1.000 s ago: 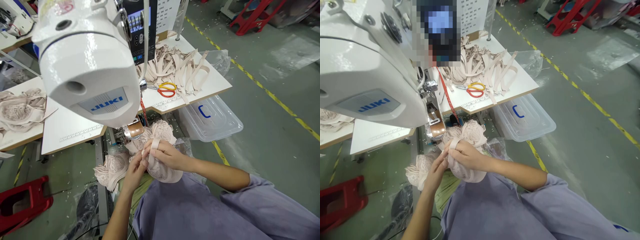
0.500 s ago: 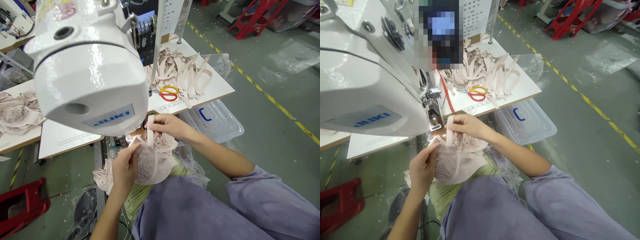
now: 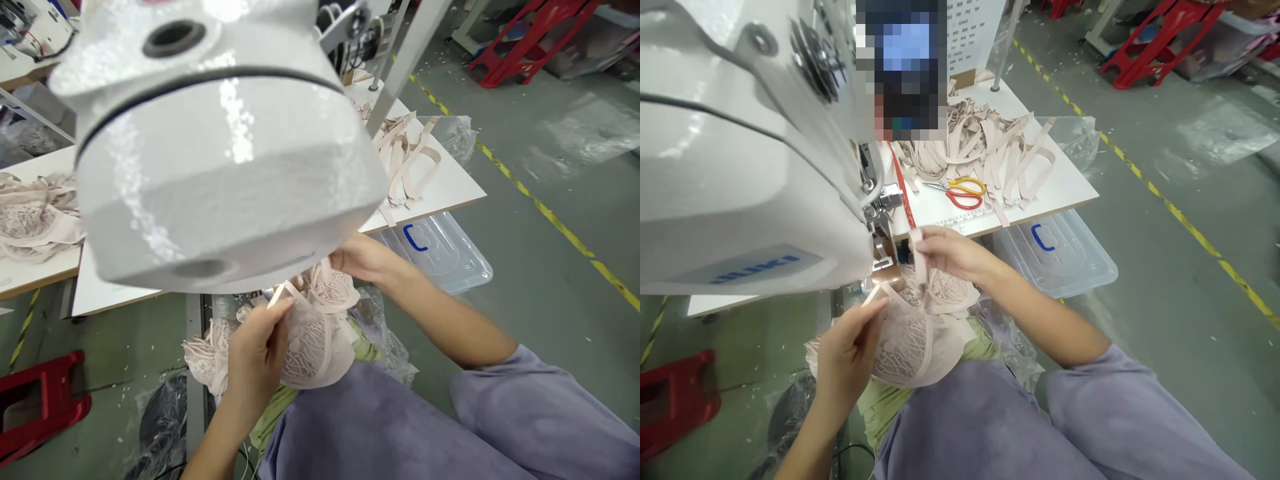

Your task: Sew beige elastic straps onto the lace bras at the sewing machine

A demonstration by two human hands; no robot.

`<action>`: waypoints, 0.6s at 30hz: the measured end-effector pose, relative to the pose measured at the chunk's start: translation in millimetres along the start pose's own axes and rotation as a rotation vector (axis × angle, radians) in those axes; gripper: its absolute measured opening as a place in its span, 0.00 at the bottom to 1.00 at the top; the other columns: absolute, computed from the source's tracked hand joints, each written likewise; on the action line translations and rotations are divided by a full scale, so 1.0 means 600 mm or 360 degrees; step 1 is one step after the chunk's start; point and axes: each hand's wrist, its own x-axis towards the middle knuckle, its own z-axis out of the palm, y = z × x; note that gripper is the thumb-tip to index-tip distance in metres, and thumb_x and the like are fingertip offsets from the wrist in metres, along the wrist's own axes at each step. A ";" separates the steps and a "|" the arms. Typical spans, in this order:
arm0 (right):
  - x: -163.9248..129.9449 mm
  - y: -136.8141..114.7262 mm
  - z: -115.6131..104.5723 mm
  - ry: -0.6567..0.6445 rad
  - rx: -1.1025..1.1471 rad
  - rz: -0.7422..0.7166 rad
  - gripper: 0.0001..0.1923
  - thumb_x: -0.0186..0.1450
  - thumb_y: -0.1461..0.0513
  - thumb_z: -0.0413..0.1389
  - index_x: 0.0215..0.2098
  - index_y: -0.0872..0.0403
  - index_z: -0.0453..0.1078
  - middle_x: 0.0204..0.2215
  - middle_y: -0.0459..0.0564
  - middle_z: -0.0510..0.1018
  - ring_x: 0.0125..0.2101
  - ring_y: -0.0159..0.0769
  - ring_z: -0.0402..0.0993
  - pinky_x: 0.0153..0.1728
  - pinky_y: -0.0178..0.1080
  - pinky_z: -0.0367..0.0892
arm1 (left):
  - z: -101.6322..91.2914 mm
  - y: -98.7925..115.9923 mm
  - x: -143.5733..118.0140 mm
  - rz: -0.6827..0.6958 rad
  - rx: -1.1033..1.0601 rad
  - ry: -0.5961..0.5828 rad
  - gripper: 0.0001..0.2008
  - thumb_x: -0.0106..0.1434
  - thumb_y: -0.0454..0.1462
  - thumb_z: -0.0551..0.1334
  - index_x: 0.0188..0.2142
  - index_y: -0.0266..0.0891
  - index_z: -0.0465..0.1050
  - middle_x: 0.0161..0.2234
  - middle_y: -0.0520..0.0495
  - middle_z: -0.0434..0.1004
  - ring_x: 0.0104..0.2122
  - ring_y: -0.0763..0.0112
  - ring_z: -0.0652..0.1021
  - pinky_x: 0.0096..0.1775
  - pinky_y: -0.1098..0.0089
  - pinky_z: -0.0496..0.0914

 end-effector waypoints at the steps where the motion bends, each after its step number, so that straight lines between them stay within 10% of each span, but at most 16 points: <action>1: -0.018 0.002 0.001 -0.0067 0.0164 0.0079 0.13 0.61 0.53 0.62 0.34 0.54 0.71 0.29 0.45 0.72 0.29 0.30 0.68 0.35 0.36 0.68 | 0.002 0.000 -0.004 0.0076 -0.0012 0.0005 0.13 0.68 0.28 0.58 0.49 0.39 0.75 0.35 0.49 0.80 0.31 0.77 0.78 0.32 0.78 0.70; 7: -0.102 -0.014 0.046 -0.0283 -0.0161 0.0078 0.10 0.66 0.56 0.60 0.40 0.54 0.74 0.51 0.51 0.72 0.52 0.38 0.69 0.52 0.41 0.64 | 0.012 0.016 -0.017 0.0283 -0.0037 -0.0012 0.15 0.67 0.25 0.59 0.50 0.40 0.73 0.42 0.47 0.78 0.33 0.79 0.77 0.33 0.79 0.68; 11: -0.109 -0.019 0.070 -0.0312 -0.0219 0.0009 0.11 0.67 0.56 0.59 0.44 0.54 0.74 0.46 0.51 0.76 0.47 0.36 0.72 0.50 0.41 0.67 | 0.020 0.031 -0.026 0.0261 -0.0054 -0.0108 0.14 0.68 0.26 0.57 0.49 0.42 0.72 0.39 0.48 0.79 0.33 0.77 0.78 0.33 0.79 0.68; 18: -0.121 -0.013 0.099 -0.0141 -0.0690 -0.0367 0.06 0.67 0.62 0.57 0.36 0.53 0.77 0.35 0.48 0.79 0.36 0.33 0.74 0.41 0.36 0.68 | 0.023 0.042 -0.050 -0.0532 -0.0689 -0.0332 0.12 0.70 0.38 0.58 0.52 0.42 0.63 0.30 0.52 0.75 0.27 0.73 0.75 0.28 0.75 0.68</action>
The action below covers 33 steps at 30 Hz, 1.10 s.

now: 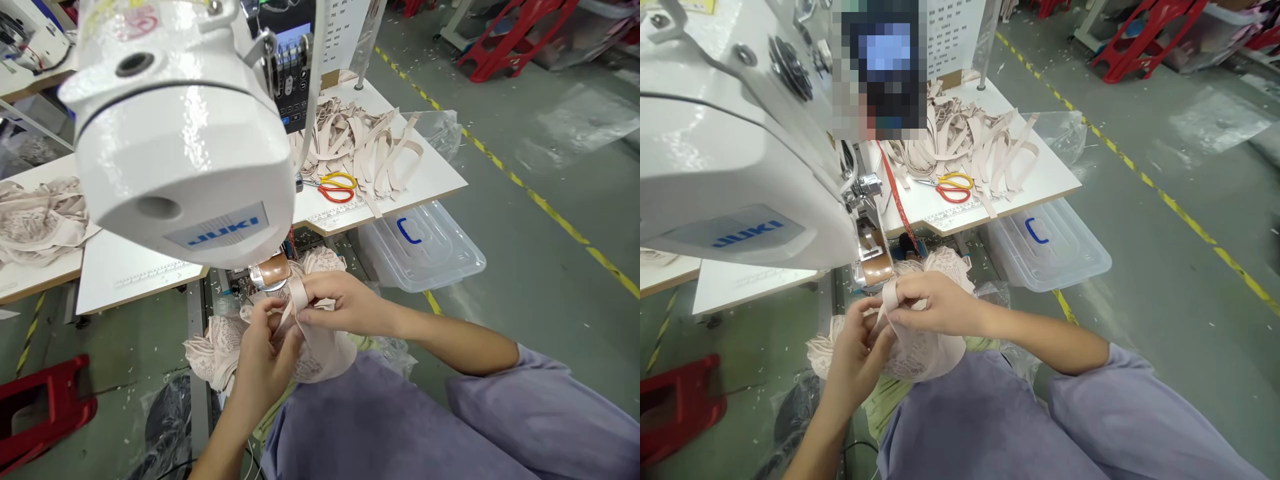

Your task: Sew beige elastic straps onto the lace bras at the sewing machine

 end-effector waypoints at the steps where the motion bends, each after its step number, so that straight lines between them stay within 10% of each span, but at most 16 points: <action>1: -0.001 -0.001 0.003 0.0020 -0.0064 -0.0071 0.06 0.67 0.63 0.58 0.35 0.53 0.77 0.35 0.48 0.79 0.36 0.33 0.74 0.40 0.36 0.68 | 0.000 0.000 0.000 -0.0079 -0.0080 -0.0106 0.11 0.70 0.41 0.58 0.50 0.41 0.66 0.31 0.50 0.75 0.30 0.71 0.76 0.30 0.74 0.70; 4: 0.004 -0.001 0.006 0.0066 -0.0034 -0.0105 0.06 0.66 0.65 0.58 0.35 0.53 0.78 0.34 0.48 0.80 0.36 0.33 0.75 0.39 0.35 0.69 | 0.010 -0.007 0.003 -0.0093 -0.0207 -0.0103 0.11 0.71 0.44 0.56 0.40 0.40 0.71 0.36 0.46 0.75 0.35 0.68 0.76 0.36 0.71 0.72; 11: 0.034 0.017 0.001 0.0221 0.0235 0.0195 0.06 0.65 0.61 0.60 0.37 0.54 0.79 0.35 0.49 0.80 0.37 0.34 0.75 0.38 0.35 0.69 | 0.043 -0.049 0.021 0.0422 0.0285 0.0747 0.07 0.70 0.37 0.57 0.46 0.39 0.67 0.29 0.52 0.76 0.25 0.74 0.76 0.27 0.75 0.69; 16: 0.061 0.041 -0.026 0.0297 0.0393 0.0394 0.12 0.63 0.53 0.62 0.35 0.55 0.77 0.32 0.47 0.78 0.30 0.31 0.73 0.33 0.35 0.69 | -0.002 -0.039 0.044 0.0647 0.0759 0.0501 0.15 0.69 0.31 0.56 0.52 0.41 0.74 0.36 0.48 0.84 0.26 0.74 0.80 0.30 0.75 0.73; 21: 0.099 0.068 -0.059 0.0444 0.0297 0.0409 0.13 0.61 0.52 0.62 0.31 0.54 0.70 0.21 0.42 0.69 0.23 0.29 0.66 0.26 0.34 0.66 | -0.030 -0.013 0.062 0.0347 0.0703 0.0423 0.15 0.69 0.34 0.57 0.52 0.42 0.77 0.46 0.46 0.84 0.41 0.64 0.84 0.38 0.71 0.78; 33: 0.185 0.067 -0.069 0.0266 -0.0421 0.0061 0.03 0.64 0.62 0.55 0.37 0.51 0.70 0.37 0.52 0.68 0.47 0.48 0.65 0.44 0.47 0.69 | -0.037 0.016 0.073 0.0123 0.0593 0.0356 0.14 0.69 0.37 0.58 0.48 0.41 0.80 0.45 0.47 0.84 0.45 0.62 0.83 0.42 0.69 0.80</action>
